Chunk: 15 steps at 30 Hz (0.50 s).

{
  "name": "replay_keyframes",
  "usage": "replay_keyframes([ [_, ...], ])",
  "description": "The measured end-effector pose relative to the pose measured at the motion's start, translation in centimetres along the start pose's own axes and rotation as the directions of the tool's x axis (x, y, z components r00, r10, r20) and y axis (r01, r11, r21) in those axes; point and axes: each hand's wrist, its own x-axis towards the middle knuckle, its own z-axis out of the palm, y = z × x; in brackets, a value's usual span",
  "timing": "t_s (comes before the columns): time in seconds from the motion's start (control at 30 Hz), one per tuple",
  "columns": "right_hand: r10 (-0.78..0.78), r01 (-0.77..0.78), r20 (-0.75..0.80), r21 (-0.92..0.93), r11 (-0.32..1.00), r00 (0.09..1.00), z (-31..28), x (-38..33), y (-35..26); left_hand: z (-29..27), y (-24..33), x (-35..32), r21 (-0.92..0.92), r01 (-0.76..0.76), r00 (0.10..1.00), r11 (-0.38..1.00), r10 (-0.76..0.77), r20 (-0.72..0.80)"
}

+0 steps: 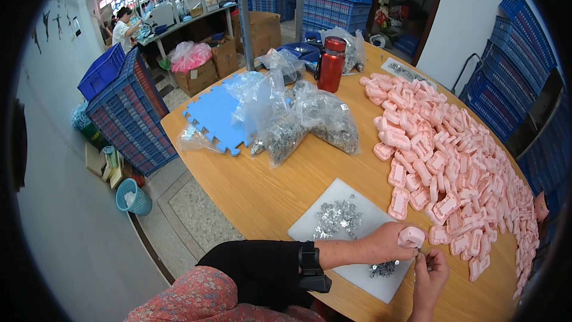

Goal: The person sits at a table in a workshop and assembles small pink plastic components. They pick up a pink plastic piece and use a thin metal tool to insert small metal fasteners into it. The person repeats this process for multiple units, handling the components and fasteners by hand.

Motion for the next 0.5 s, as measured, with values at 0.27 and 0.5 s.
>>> replay_keyframes([
  [0.27, 0.036, -0.028, 0.078, -0.105, 0.994, 0.996, -0.6, 0.4, -0.5, -0.2, 1.0, -0.3, 0.043, -0.010, 1.000, 0.999, 0.009, 0.005],
  [0.5, 0.142, -0.145, 0.067, 0.032, 0.989, 0.988, -1.3, -0.3, -0.7, -0.2, -0.3, 0.1, -0.205, 0.071, 0.995, 0.976, -0.055, 0.083],
])
